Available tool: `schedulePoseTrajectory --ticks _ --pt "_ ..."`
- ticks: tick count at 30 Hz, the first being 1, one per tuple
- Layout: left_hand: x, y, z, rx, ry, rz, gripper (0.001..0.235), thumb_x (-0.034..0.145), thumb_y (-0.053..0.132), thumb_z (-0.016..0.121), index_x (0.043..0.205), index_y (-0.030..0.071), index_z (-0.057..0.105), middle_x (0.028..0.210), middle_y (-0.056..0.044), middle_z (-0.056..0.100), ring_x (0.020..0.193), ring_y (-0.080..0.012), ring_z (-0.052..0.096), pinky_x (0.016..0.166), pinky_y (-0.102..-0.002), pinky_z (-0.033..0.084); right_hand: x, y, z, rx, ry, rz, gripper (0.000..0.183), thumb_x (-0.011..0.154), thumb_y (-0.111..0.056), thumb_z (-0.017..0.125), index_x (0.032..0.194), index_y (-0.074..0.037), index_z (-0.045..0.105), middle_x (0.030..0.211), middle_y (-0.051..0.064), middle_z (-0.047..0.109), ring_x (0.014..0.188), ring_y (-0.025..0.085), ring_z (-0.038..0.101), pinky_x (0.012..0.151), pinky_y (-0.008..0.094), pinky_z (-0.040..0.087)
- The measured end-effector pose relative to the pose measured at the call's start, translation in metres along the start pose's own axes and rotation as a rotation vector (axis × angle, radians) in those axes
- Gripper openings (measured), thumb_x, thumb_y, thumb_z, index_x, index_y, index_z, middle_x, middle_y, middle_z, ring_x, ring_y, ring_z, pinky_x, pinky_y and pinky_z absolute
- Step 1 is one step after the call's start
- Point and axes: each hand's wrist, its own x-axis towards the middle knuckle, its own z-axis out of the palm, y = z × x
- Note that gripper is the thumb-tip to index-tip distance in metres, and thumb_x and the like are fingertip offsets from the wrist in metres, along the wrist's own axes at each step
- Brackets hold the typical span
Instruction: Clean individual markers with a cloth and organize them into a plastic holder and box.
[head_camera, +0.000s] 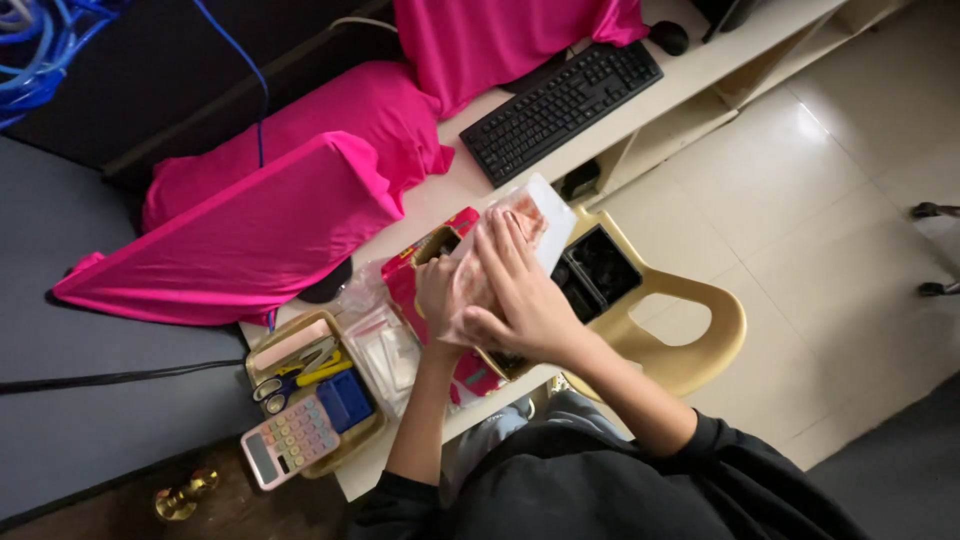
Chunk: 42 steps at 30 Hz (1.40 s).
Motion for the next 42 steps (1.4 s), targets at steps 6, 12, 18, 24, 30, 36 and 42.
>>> schedulePoseTrajectory --ticks 6,12,18,24,30,36,42 --pt "-0.013 0.042 -0.002 -0.078 -0.008 0.015 0.069 0.064 0.052 0.088 0.107 0.007 0.059 0.093 -0.012 0.05 0.088 -0.0347 0.053 0.08 -0.047 0.041 -0.022 0.07 -0.031 -0.023 0.012 0.071 0.071 0.102 -0.035 0.055 0.161 -0.002 0.032 0.171 0.029 0.016 0.16 0.042 0.015 0.13 0.048 0.014" --pt "-0.039 0.063 0.003 -0.584 0.03 -0.294 0.075 0.06 0.045 0.094 0.11 0.008 0.052 0.097 -0.003 0.045 0.085 -0.0168 0.048 0.079 -0.033 0.042 -0.033 0.115 -0.102 0.25 -0.112 0.757 0.068 0.098 -0.035 0.055 0.16 -0.013 0.034 0.143 0.014 0.062 0.125 0.025 0.063 0.109 0.036 0.048" --pt "-0.04 0.077 0.016 -0.946 0.213 -0.542 0.065 0.074 0.025 0.091 0.122 0.005 0.051 0.112 -0.003 0.055 0.106 -0.0133 0.056 0.102 -0.028 0.045 -0.079 0.164 -0.094 1.05 -0.062 0.621 0.052 0.111 -0.031 0.047 0.154 -0.002 0.049 0.129 0.003 0.063 0.108 0.012 0.059 0.091 0.028 0.049" --pt "-0.046 0.085 0.031 -1.01 0.267 -0.7 0.058 0.08 0.019 0.083 0.126 0.003 0.052 0.115 -0.007 0.061 0.107 -0.0146 0.06 0.101 -0.03 0.048 -0.085 0.119 -0.1 1.101 0.22 0.281 0.05 0.106 -0.02 0.05 0.149 0.006 0.049 0.149 0.007 0.055 0.139 0.017 0.052 0.119 0.027 0.04" --pt "-0.052 0.083 0.041 -1.225 0.31 -0.921 0.047 0.087 0.022 0.078 0.122 0.003 0.054 0.113 -0.005 0.065 0.106 -0.0138 0.062 0.098 -0.031 0.05 -0.108 0.136 -0.092 1.402 0.383 0.003 0.066 0.099 -0.028 0.055 0.158 -0.004 0.039 0.154 0.017 0.05 0.146 0.031 0.048 0.126 0.044 0.037" --pt "-0.041 0.11 0.031 -1.437 0.135 -0.955 0.031 0.106 0.023 0.072 0.12 -0.001 0.058 0.111 -0.007 0.069 0.1 -0.0152 0.065 0.088 -0.033 0.051 -0.104 0.117 -0.11 1.269 0.595 0.172 0.054 0.109 -0.041 0.04 0.151 -0.008 0.037 0.148 0.015 0.049 0.144 0.031 0.048 0.123 0.046 0.038" --pt "-0.033 0.135 0.048 -1.172 -0.103 -0.907 0.033 0.104 0.03 0.06 0.128 0.007 0.062 0.114 -0.009 0.078 0.091 -0.016 0.071 0.074 -0.025 0.05 -0.086 0.049 -0.101 0.25 0.203 0.057 0.041 0.104 -0.022 0.045 0.141 -0.006 0.05 0.153 0.012 0.044 0.139 0.027 0.045 0.123 0.039 0.035"
